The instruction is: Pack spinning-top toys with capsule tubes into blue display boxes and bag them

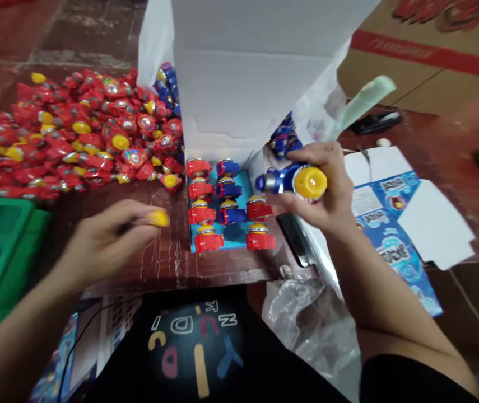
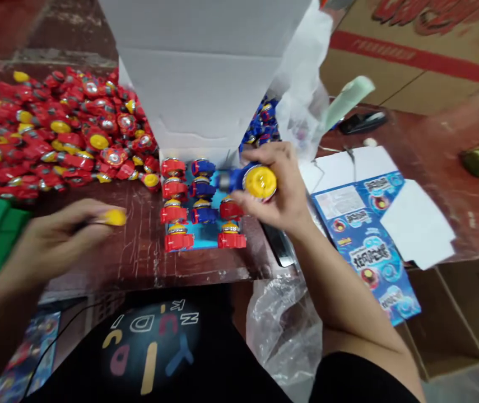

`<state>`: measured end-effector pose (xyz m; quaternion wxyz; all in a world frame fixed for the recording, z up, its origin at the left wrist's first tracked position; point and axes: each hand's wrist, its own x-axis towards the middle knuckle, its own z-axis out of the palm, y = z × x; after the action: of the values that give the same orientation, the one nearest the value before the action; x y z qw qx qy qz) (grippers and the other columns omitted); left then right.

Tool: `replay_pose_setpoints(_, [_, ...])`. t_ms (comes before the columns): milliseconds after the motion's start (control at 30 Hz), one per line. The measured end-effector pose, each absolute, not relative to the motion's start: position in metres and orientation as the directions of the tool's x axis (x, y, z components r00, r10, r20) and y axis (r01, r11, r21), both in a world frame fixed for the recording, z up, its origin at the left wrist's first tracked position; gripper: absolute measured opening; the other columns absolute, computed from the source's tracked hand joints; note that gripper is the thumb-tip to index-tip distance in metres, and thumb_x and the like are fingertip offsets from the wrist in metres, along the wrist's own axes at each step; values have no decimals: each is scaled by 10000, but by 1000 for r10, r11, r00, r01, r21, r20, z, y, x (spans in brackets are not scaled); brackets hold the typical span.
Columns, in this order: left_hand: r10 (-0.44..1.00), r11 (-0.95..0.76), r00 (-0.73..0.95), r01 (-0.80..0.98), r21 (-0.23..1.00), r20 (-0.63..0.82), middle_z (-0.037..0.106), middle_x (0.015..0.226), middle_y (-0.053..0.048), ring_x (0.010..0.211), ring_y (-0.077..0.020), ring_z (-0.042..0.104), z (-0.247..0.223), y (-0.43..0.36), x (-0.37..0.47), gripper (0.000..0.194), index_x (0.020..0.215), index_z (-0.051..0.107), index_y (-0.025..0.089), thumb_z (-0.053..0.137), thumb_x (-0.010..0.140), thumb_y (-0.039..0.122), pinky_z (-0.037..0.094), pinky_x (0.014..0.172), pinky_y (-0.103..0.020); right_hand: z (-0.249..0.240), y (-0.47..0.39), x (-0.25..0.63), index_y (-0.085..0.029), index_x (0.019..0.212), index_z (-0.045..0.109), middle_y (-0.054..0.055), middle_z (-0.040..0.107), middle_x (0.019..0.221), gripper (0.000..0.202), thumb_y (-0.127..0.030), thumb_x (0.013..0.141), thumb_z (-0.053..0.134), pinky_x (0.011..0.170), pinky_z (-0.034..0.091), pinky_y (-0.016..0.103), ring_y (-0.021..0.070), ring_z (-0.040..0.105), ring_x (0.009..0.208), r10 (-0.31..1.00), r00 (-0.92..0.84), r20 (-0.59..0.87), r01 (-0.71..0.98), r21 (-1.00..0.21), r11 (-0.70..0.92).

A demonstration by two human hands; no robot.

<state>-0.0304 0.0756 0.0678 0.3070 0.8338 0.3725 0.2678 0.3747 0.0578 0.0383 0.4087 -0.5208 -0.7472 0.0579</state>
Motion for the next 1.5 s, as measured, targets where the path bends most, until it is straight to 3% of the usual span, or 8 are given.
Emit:
replay_pose_setpoints(233, [691,-412,715,272,870,104,718,1017,-31,904,-140,687,60,61,41,185,1142,707,187,627,1051,327,564,817,-252,61,31,302,-246,1200,598,80,733,1116,473,-541,865,751,914,597,447,258,718,1056,783,-391,484,459,-635,621])
replay_pose_setpoints(533, [545,-819,664,289,496,513,694,1105,-104,1016,-198,653,38,53,40,247,1255,633,159,660,1028,253,586,908,-321,69,5,289,-200,1207,578,66,719,1025,552,-647,910,706,697,590,337,199,702,823,980,-175,100,552,-814,181])
replay_pose_setpoints(700, [613,-648,734,255,718,293,663,1018,-54,918,-146,651,45,66,32,183,1165,667,168,631,1053,308,554,818,-255,81,9,307,-227,1638,336,201,490,1595,1001,-704,859,746,1032,604,527,390,595,1370,877,-423,229,663,-582,471])
replay_pose_setpoints(1033, [273,-192,942,251,949,-194,744,891,1,734,-128,693,72,62,20,249,1081,701,187,558,1075,391,533,644,-208,68,0,298,-226,1364,548,68,747,1030,424,-417,1004,665,601,541,285,203,734,813,600,-629,495,555,-255,792])
replay_pose_setpoints(1200, [487,-822,837,343,454,250,760,925,-57,759,-178,730,54,56,25,312,1166,685,158,570,1073,433,537,660,-263,76,-9,282,-237,1305,541,56,735,1093,571,-590,911,757,633,578,298,196,740,817,926,-270,264,623,-685,377])
replay_pose_setpoints(1300, [432,-902,795,382,200,426,764,1004,-97,851,-211,744,42,59,28,398,1338,627,132,562,1081,429,570,747,-304,88,-3,281,-227,1270,540,46,723,1075,632,-654,866,772,646,584,301,185,718,788,978,-207,26,573,-807,142])
replay_pose_setpoints(1400, [488,-873,753,408,269,441,734,1199,-150,1030,-261,727,40,65,27,781,1590,431,146,627,999,619,584,910,-365,106,4,300,-199,1301,550,87,706,1146,682,-707,880,723,677,581,339,209,702,831,971,-235,48,650,-735,194])
replay_pose_setpoints(1500, [519,-855,697,430,290,495,617,1434,-228,1263,-362,640,33,65,25,1083,1648,347,142,743,840,745,522,1058,-483,120,6,321,-179,1270,610,143,697,1141,654,-721,910,666,648,534,389,301,681,917,940,-323,108,881,-328,340])
